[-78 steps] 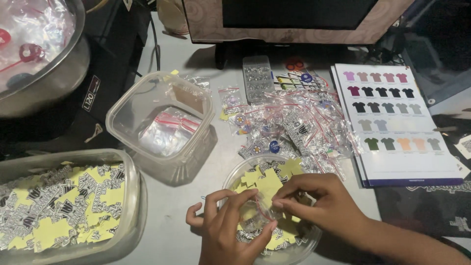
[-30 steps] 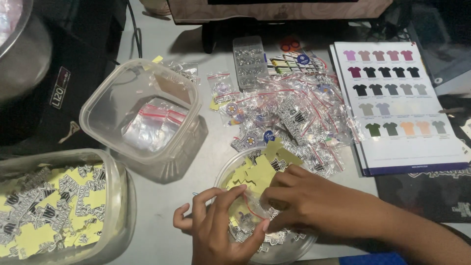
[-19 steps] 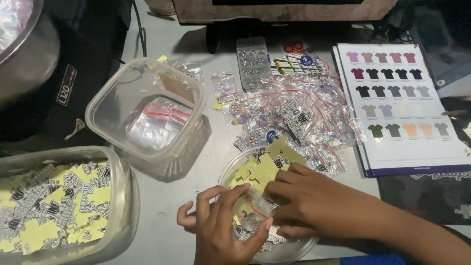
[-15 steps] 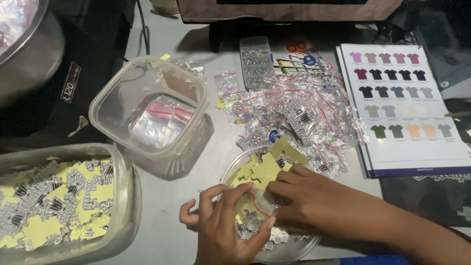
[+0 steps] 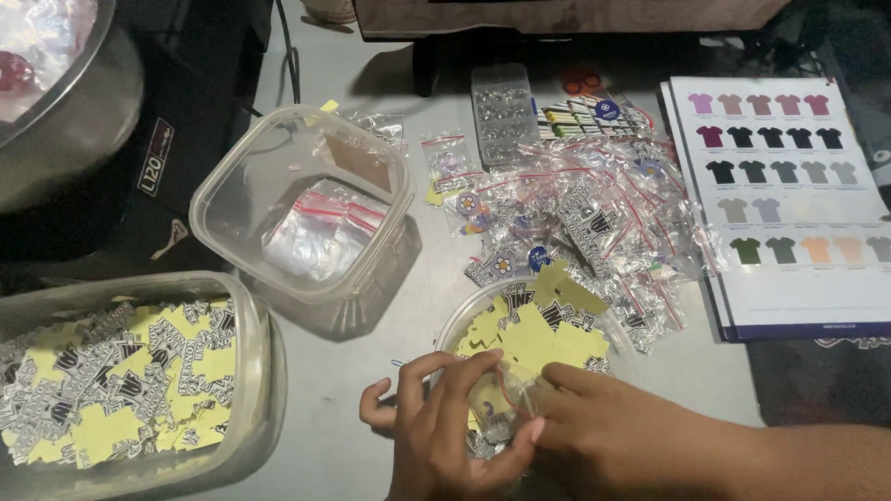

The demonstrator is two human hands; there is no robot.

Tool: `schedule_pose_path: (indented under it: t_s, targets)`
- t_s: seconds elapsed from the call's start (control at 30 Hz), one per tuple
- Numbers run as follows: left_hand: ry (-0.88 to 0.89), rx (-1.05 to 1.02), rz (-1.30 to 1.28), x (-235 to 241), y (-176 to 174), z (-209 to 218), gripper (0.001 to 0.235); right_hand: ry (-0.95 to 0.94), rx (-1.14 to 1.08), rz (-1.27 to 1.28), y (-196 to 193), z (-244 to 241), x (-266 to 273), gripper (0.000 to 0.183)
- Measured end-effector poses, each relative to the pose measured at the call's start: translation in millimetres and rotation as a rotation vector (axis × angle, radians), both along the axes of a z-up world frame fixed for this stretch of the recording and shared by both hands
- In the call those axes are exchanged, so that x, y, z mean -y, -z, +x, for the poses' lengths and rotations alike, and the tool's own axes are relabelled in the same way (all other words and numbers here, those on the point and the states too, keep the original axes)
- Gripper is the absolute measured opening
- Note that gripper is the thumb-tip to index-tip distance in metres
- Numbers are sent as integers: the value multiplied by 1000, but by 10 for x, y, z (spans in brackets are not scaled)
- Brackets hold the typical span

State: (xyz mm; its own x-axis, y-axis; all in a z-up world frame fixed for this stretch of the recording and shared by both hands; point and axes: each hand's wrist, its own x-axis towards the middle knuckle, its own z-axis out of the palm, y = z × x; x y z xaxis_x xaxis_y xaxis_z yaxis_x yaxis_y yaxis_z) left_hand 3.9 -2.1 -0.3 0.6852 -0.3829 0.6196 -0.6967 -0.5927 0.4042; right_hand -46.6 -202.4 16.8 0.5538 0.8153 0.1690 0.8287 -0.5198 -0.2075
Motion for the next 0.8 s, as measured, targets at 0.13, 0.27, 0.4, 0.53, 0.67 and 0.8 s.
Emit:
schedule_pose_path:
  t_s: [0.13,0.27,0.4,0.53,0.67,0.8]
  targets:
    - [2,16,-19,3,-7,1,48,-19,-45,-2,-76,78,40,22]
    - [5,13,-20,2,-22,2,49,-90,-15,-74,-142,162,90,18]
    - [7,-27,-36,8,-28,-12,51,-50,-118,35,-345,240,86,29]
    - [-4,-51,-38,13,-22,-34,48,44,-271,168,-382,282,116,24]
    - [-27,-41,-46,18,5,-30,48,105,-490,303,-497,317,134,21]
    - [-28,8,-65,24,-11,-7,47,212,-699,428,-573,318,162,14]
